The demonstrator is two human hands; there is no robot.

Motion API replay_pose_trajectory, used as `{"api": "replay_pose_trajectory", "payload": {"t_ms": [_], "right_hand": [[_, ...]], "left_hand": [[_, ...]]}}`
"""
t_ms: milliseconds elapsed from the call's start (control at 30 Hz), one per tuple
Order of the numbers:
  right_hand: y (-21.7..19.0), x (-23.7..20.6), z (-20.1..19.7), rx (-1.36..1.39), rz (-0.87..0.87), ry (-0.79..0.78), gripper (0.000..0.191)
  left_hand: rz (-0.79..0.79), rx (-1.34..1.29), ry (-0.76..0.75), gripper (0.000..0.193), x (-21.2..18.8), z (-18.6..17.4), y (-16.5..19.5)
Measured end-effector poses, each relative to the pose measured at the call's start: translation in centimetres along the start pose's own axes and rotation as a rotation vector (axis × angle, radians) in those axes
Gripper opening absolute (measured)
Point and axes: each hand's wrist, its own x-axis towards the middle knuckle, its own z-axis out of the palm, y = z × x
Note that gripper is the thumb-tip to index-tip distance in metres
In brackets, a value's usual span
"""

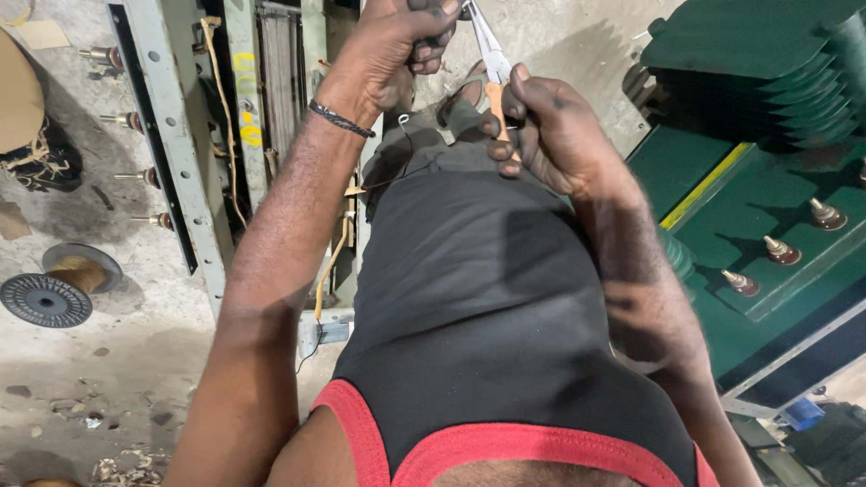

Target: The person stands at a workbench in a workshop and uses pliers to hold small brass and metal fittings while shaping them with a file. They work on parts next to a green transformer-style unit, occasionally reaching into its frame, and continue filing and fitting the components.

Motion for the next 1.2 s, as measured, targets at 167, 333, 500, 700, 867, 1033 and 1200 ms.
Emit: {"api": "replay_pose_trajectory", "payload": {"t_ms": [167,333,500,700,867,1033,1200], "right_hand": [[0.8,0.5,-0.7,-0.874,-0.323,0.189,0.035],[1.7,0.6,-1.7,-1.299,-0.51,0.357,0.041],[1.9,1.0,-1.7,-0.728,-0.227,0.224,0.04],[1.5,0.5,-1.1,-0.263,-0.106,0.048,0.039],[0.7,0.2,-0.9,0.058,-0.045,-0.148,0.04],[0.6,0.4,-0.9,-0.465,-0.236,0.017,0.043],[0.9,-0.1,-1.1,-1.288,-0.478,0.311,0.042]], "left_hand": [[0.026,0.07,0.06,0.014,-0.4,0.8,0.7],[0.075,0.101,0.022,0.012,-0.2,1.2,0.3],[0.109,0.075,-0.054,0.018,0.0,0.7,-0.2],[0.09,0.114,-0.03,0.014,0.1,0.4,-0.1],[0.044,0.055,-0.044,0.013,0.2,0.5,0.3],[0.081,0.04,-0.042,0.01,-0.4,0.8,1.2],[0.113,0.13,-0.04,0.012,-0.9,1.6,2.0]]}}
